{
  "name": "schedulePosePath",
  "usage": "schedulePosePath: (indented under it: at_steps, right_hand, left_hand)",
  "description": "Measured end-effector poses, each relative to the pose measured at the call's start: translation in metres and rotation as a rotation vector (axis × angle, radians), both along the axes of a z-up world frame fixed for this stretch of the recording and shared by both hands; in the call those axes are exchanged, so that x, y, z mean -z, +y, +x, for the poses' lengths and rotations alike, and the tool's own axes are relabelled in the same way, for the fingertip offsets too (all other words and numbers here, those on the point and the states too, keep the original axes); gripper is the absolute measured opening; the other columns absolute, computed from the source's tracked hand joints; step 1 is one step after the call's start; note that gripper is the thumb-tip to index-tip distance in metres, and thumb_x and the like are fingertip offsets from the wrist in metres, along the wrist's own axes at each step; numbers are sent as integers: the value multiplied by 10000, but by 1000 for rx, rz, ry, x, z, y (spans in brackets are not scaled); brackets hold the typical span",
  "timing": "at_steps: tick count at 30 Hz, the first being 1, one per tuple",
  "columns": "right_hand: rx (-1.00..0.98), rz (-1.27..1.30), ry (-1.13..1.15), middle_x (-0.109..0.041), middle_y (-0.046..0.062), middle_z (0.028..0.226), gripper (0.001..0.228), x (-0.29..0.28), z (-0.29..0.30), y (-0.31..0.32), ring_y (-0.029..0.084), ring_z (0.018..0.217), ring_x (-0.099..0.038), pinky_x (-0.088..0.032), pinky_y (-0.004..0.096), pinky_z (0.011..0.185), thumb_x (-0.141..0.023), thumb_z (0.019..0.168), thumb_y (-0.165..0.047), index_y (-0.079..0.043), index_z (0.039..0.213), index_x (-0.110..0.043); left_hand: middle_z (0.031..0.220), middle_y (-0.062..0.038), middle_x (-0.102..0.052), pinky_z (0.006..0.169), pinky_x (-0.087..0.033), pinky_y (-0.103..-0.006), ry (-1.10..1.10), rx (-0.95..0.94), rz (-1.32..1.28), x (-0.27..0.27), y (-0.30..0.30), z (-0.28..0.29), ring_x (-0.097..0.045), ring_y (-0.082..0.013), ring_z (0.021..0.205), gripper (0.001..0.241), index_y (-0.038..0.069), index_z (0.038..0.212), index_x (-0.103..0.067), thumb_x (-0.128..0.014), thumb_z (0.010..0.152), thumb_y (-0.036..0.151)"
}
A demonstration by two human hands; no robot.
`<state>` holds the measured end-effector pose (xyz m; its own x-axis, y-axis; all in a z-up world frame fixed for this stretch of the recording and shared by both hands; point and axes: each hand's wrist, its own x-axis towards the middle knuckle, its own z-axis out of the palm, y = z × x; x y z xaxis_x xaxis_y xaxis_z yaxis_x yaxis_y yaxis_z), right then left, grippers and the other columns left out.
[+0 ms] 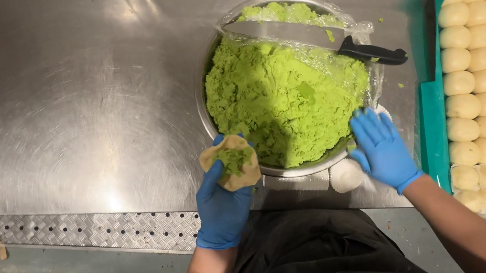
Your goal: Filling dough portions with green paste and rolling them into buns.
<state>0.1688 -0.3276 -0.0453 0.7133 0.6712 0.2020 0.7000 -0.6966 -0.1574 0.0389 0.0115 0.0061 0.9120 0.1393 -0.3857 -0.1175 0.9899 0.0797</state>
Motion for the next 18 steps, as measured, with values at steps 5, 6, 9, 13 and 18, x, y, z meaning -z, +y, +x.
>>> schedulePosePath:
  at_steps: [5,6,9,13,18]
  right_hand:
    - [-35,-26,42,-571,205,1413,610,1,-9,-24,414,1350,-492,-346,540,1149,-687,829,-329,-12,1342,-597]
    - [-38,25,112,-590,159,1382,538,-4,-5,-28,385,1328,-501,-364,514,1137,-698,838,-313,-53,1303,-624]
    - [88,120,144,-624,78,1354,384,-14,4,-29,324,1335,-539,-408,476,1174,-669,955,-219,-106,1322,-644]
    - [27,-174,-109,-654,105,1253,487,-46,1,-18,357,1276,-553,-381,572,1126,-755,750,-248,-124,1215,-676]
    - [264,25,377,-624,137,1084,714,-23,-7,-25,316,981,-625,-523,418,875,-803,776,-377,-186,1433,-600]
  left_hand:
    - [1425,-165,-522,1100,-467,-435,-25,30,78,3,-7,-5,-524,-307,1339,495,72,1500,-417,-540,1021,109]
    - [1426,-149,-525,1116,-469,-424,21,58,16,1,-9,-1,-525,-292,1350,524,60,1518,-417,-533,1010,113]
    - [1433,-170,-525,1086,-458,-448,18,133,130,-15,-21,7,-529,-319,1327,530,69,1512,-386,-529,1005,127]
    - [1467,-125,-515,1131,-446,-434,-6,210,17,-35,-31,16,-526,-278,1364,607,112,1565,-363,-532,982,142]
    - [1481,-148,-495,1142,-426,-477,-44,292,170,-44,-47,18,-508,-300,1371,647,74,1579,-331,-550,982,194]
